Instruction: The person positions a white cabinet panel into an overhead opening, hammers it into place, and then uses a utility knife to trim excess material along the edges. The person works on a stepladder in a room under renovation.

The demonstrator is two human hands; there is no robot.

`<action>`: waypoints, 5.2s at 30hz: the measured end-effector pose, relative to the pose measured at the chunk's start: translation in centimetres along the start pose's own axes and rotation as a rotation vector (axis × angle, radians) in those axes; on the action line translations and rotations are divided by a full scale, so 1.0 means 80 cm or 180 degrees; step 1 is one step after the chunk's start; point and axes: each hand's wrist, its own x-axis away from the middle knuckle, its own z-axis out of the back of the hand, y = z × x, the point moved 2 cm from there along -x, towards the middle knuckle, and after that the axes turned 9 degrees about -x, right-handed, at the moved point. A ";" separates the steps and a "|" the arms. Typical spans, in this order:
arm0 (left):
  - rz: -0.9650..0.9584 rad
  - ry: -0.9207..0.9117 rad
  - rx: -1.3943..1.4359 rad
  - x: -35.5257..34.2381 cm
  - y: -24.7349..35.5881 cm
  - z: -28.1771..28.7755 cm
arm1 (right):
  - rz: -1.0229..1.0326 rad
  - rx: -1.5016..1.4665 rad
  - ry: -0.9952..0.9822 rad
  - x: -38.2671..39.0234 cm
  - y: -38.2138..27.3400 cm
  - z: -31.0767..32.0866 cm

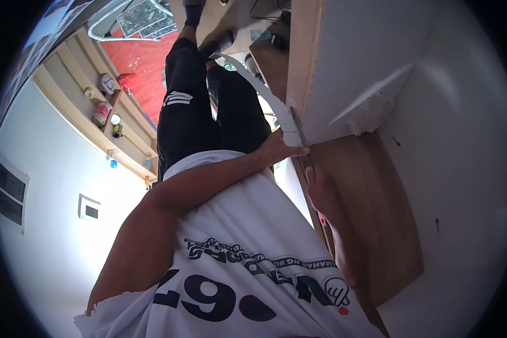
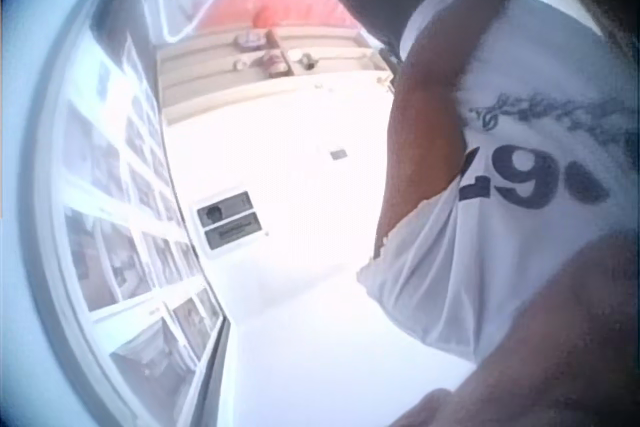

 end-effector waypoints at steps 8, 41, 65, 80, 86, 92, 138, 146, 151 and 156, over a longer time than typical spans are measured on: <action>0.0445 0.0079 -0.0033 0.005 -0.008 -0.004 | -0.0367 0.0515 -0.0284 -0.001 0.018 -0.010; 0.0918 0.0005 0.0671 -0.015 -0.065 -0.002 | -0.0330 0.0671 -0.0074 -0.014 0.019 -0.002; 0.0751 0.0180 0.0712 0.004 0.047 0.099 | 0.0738 0.0355 -0.0545 -0.035 -0.082 0.090; 0.0634 0.0159 -0.0271 0.027 -0.003 0.036 | 0.0972 0.0650 0.0051 0.029 0.010 0.009; 0.0536 0.0410 -0.0736 0.000 -0.049 0.004 | 0.1268 0.0782 0.0257 0.027 0.038 -0.004; 0.1024 -0.0149 0.0423 0.001 -0.019 -0.012 | 0.1359 0.1115 0.0300 0.023 0.049 -0.008; 0.0881 0.0033 0.0233 -0.007 -0.046 -0.014 | 0.1024 0.1325 -0.0166 0.003 0.043 -0.004; 0.1227 0.0185 0.0617 -0.006 -0.048 0.006 | 0.0722 0.1191 -0.0314 -0.023 0.037 -0.006; 0.1367 0.1478 0.0868 0.018 -0.032 0.065 | 0.1215 0.0548 0.0070 0.018 0.023 0.016; 0.1800 0.0234 -0.0340 0.023 -0.058 0.022 | 0.0783 0.0933 -0.0045 0.033 0.016 0.004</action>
